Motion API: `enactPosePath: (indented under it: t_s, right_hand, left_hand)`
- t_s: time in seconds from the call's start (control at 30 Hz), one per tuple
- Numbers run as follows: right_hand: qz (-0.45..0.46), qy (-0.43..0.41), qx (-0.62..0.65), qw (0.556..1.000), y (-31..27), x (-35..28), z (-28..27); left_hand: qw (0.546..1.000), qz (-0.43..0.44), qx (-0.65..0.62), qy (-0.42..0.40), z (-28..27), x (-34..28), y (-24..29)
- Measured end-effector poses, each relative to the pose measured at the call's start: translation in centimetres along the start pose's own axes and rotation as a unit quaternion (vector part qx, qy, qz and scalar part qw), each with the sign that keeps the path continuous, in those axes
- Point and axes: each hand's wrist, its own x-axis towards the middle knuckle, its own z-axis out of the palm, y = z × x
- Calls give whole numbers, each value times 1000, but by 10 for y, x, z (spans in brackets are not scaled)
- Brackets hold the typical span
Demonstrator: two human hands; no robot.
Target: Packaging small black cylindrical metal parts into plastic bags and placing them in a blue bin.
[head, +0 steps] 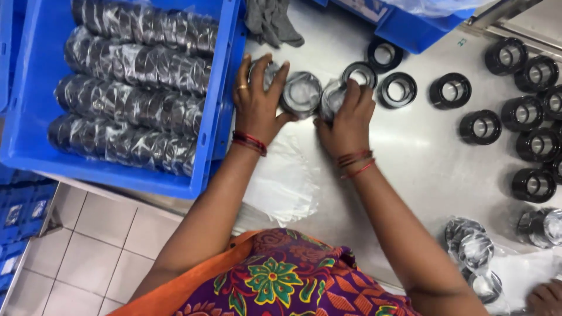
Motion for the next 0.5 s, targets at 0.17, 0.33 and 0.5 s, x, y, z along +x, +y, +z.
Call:
enactPosePath:
  t_s: [0.17,0.33,0.5]
  right_hand:
    - [-77,-238,-82,965,28,54,-73]
    - [-269,-194,-249,910,70,94,-61]
    - [-221,-270,-237,907,74,82,-74]
  left_hand:
    - [999,29,25,38,-27,-49,13]
    - [977,107,-108,-148,-23,-125,15]
    - [960,121,-172,-187,-19,-115,33]
